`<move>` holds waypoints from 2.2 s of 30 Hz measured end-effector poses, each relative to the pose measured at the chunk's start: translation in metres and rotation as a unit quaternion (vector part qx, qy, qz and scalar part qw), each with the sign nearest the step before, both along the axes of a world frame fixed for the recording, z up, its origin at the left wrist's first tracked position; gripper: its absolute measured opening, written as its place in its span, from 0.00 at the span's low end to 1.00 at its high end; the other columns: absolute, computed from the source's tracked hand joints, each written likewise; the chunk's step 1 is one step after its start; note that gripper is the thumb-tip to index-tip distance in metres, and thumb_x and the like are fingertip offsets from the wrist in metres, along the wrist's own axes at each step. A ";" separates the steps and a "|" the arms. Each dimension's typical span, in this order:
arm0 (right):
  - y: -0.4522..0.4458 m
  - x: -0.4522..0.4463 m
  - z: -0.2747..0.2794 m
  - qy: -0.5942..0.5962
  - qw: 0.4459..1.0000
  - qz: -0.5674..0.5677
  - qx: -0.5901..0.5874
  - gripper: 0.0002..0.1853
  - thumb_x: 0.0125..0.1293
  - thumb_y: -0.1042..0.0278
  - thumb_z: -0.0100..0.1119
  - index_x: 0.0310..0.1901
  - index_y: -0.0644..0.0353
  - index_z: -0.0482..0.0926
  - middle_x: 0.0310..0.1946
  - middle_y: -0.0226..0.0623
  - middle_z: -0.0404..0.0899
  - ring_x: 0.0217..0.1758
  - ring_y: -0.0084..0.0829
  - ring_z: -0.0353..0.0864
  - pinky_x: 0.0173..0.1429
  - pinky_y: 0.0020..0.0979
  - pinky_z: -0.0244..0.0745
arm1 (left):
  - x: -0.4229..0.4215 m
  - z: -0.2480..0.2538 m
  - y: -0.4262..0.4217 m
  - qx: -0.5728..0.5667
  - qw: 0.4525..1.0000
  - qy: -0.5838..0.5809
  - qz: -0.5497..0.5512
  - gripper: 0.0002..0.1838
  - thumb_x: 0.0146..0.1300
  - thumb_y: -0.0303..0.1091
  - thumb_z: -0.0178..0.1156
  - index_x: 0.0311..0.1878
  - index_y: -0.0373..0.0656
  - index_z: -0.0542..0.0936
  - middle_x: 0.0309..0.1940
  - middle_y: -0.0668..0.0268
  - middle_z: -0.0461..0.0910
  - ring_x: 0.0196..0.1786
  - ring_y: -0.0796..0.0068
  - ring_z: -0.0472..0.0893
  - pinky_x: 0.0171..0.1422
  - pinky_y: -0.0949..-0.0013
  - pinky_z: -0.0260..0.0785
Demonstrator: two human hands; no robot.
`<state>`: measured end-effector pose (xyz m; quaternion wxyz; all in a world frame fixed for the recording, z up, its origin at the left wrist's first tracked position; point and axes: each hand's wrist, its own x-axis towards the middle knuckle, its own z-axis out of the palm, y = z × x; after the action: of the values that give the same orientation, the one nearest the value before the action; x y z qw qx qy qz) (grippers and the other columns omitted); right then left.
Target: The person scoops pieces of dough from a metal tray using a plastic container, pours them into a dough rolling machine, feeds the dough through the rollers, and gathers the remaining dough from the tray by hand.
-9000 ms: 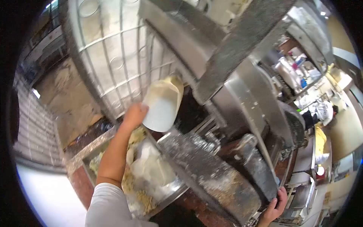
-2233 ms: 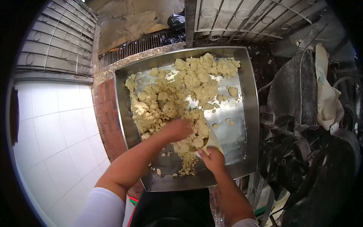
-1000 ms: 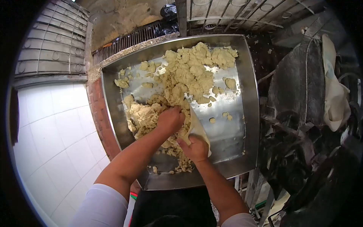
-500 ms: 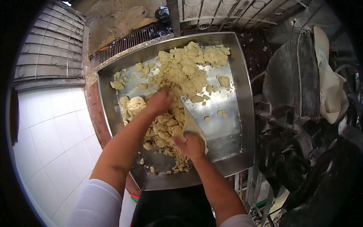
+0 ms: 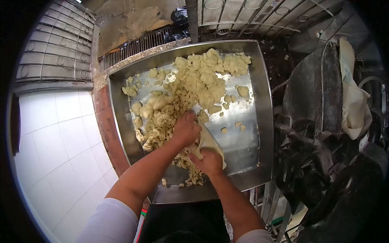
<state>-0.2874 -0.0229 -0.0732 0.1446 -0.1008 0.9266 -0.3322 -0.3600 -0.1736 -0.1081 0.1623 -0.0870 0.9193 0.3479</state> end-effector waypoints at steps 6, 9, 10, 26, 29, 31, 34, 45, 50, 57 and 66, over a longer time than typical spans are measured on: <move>0.002 0.000 0.006 -0.051 0.999 0.003 -0.017 0.28 0.52 0.37 0.66 0.20 0.60 0.78 0.19 0.43 0.76 0.26 0.47 0.78 0.31 0.41 0.73 | 0.013 0.045 -0.042 0.071 0.997 -0.040 -0.007 0.41 0.57 0.41 0.55 0.71 0.32 0.54 0.71 0.41 0.53 0.73 0.45 0.54 0.75 0.56 0.49; 0.001 -0.003 0.009 -0.065 0.998 0.006 0.022 0.27 0.52 0.37 0.66 0.22 0.59 0.80 0.22 0.43 0.78 0.28 0.47 0.79 0.33 0.41 0.74 | 0.049 0.055 -0.043 0.001 0.996 -0.032 -0.081 0.40 0.60 0.37 0.54 0.73 0.32 0.52 0.74 0.41 0.47 0.76 0.47 0.49 0.77 0.61 0.44; 0.002 -0.003 0.009 -0.075 0.997 0.004 0.013 0.27 0.52 0.37 0.66 0.23 0.59 0.80 0.23 0.43 0.79 0.29 0.47 0.80 0.34 0.41 0.74 | 0.054 0.053 -0.044 0.083 0.993 -0.035 -0.080 0.39 0.61 0.37 0.54 0.73 0.33 0.52 0.74 0.43 0.47 0.76 0.48 0.50 0.77 0.62 0.45; -0.015 0.038 -0.024 -0.314 0.882 -0.288 -0.203 0.29 0.63 0.40 0.59 0.28 0.67 0.79 0.24 0.47 0.79 0.28 0.46 0.79 0.38 0.37 0.72 | 0.015 0.021 -0.022 0.156 0.981 -0.093 -0.069 0.31 0.60 0.45 0.55 0.67 0.46 0.68 0.71 0.51 0.59 0.70 0.49 0.63 0.71 0.56 0.58; -0.003 0.032 0.000 -0.173 0.957 -0.228 -0.053 0.29 0.62 0.41 0.61 0.26 0.66 0.78 0.21 0.46 0.78 0.25 0.42 0.76 0.35 0.35 0.71 | 0.028 0.057 -0.017 0.107 0.979 -0.076 -0.156 0.30 0.64 0.48 0.53 0.67 0.46 0.69 0.70 0.49 0.60 0.70 0.48 0.62 0.72 0.56 0.56; 0.018 0.046 -0.004 -0.185 0.954 -0.228 -0.067 0.27 0.61 0.43 0.62 0.25 0.66 0.78 0.20 0.46 0.77 0.24 0.41 0.75 0.34 0.36 0.70 | 0.059 0.056 -0.023 0.260 0.954 0.005 0.147 0.29 0.68 0.50 0.49 0.67 0.44 0.69 0.70 0.49 0.61 0.72 0.51 0.60 0.74 0.58 0.53; 0.027 0.057 0.024 -0.140 0.955 -0.222 -0.135 0.24 0.62 0.49 0.64 0.23 0.65 0.77 0.18 0.38 0.76 0.21 0.30 0.72 0.29 0.32 0.68 | 0.084 0.083 -0.067 0.386 0.873 -0.022 0.296 0.35 0.69 0.59 0.44 0.67 0.39 0.67 0.70 0.52 0.62 0.73 0.56 0.58 0.73 0.58 0.52; 0.004 0.124 0.230 -0.120 0.897 -0.282 -0.319 0.22 0.65 0.53 0.61 0.20 0.60 0.78 0.14 0.26 0.72 0.17 0.17 0.68 0.22 0.24 0.63 | 0.132 0.217 -0.062 0.710 0.639 -0.148 0.255 0.48 0.63 0.72 0.39 0.71 0.38 0.59 0.70 0.55 0.61 0.72 0.57 0.60 0.73 0.54 0.52; 0.017 0.163 0.286 -0.099 0.944 -0.226 -0.220 0.28 0.64 0.43 0.61 0.19 0.61 0.77 0.12 0.27 0.71 0.16 0.19 0.68 0.22 0.27 0.65 | 0.108 0.294 -0.063 0.450 0.890 -0.072 0.028 0.46 0.62 0.66 0.49 0.71 0.35 0.60 0.69 0.53 0.63 0.70 0.57 0.63 0.72 0.60 0.54; 0.045 0.209 0.405 -0.134 0.880 -0.282 -0.359 0.30 0.64 0.39 0.58 0.19 0.61 0.76 0.12 0.27 0.69 0.16 0.20 0.66 0.22 0.24 0.62 | 0.114 0.431 0.003 0.275 0.937 0.025 -0.212 0.41 0.68 0.57 0.48 0.70 0.29 0.59 0.69 0.45 0.61 0.73 0.54 0.59 0.76 0.64 0.47; 0.177 0.210 0.619 -0.043 0.819 -0.294 -0.490 0.23 0.68 0.43 0.55 0.30 0.59 0.76 0.21 0.27 0.73 0.15 0.16 0.63 0.19 0.22 0.58 | 0.082 0.673 0.129 0.473 0.808 0.011 -0.351 0.44 0.70 0.64 0.39 0.73 0.34 0.53 0.69 0.56 0.62 0.68 0.68 0.67 0.73 0.68 0.56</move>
<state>-0.0773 0.1545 0.5457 0.0109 0.1334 0.6200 -0.7731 -0.2782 -0.0442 0.5653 0.2843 0.3327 0.6108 0.6599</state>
